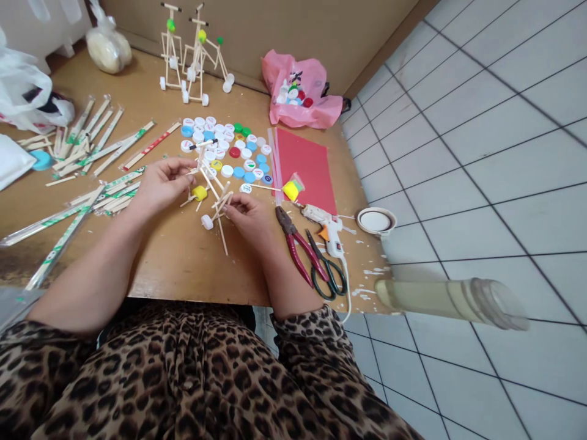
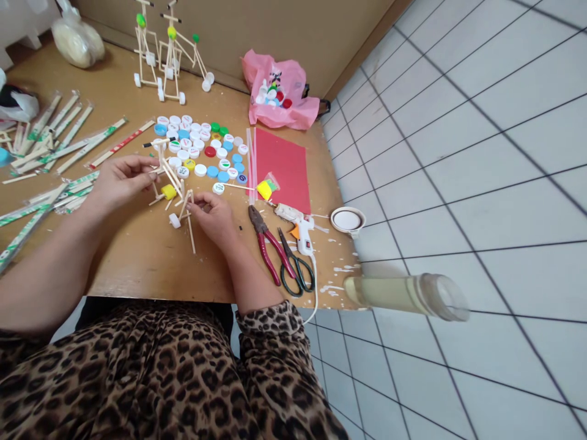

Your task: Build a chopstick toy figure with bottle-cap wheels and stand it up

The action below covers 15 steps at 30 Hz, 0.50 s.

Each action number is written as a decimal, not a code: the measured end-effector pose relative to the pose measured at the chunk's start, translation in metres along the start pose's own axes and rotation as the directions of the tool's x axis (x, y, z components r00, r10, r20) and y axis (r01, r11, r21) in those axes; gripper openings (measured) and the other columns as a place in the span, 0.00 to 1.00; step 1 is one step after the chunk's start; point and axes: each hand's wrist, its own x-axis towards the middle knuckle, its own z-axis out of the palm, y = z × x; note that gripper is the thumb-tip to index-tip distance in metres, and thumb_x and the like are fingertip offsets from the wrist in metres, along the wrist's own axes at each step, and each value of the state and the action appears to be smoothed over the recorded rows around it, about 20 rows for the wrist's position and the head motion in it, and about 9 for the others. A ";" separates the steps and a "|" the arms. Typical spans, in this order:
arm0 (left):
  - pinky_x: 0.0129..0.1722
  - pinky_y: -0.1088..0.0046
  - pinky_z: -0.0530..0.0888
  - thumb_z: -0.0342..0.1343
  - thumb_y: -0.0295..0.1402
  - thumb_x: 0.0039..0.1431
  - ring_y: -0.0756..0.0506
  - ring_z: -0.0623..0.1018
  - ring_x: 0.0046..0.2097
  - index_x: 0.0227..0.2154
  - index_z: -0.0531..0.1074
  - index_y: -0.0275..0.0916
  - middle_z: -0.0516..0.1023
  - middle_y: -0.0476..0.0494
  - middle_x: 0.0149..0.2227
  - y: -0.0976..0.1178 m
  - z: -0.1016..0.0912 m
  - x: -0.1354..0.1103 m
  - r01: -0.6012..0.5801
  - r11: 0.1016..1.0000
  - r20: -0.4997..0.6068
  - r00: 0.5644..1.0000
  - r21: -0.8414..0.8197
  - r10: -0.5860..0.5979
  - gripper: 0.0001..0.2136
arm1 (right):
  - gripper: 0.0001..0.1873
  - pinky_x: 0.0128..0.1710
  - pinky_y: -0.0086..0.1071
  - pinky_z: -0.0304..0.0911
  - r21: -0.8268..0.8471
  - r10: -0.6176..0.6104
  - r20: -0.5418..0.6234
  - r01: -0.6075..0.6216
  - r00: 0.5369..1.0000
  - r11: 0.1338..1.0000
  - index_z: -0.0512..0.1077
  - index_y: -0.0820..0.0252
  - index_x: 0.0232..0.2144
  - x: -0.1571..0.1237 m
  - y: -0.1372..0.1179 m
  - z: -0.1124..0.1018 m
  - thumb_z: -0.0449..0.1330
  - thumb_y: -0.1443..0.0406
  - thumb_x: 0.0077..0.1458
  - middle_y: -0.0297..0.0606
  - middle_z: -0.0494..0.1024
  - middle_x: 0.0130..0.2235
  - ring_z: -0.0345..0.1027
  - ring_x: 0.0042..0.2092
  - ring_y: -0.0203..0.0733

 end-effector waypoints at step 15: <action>0.27 0.76 0.72 0.60 0.22 0.46 0.51 0.73 0.24 0.29 0.81 0.38 0.77 0.51 0.22 -0.006 0.008 0.003 -0.076 0.996 -0.056 0.995 0.039 0.078 0.09 | 0.15 0.36 0.32 0.67 0.024 -0.031 -0.038 0.032 0.999 0.999 0.69 0.55 0.28 0.000 -0.001 -0.002 0.68 0.54 0.48 0.31 0.74 0.31 0.68 0.33 0.35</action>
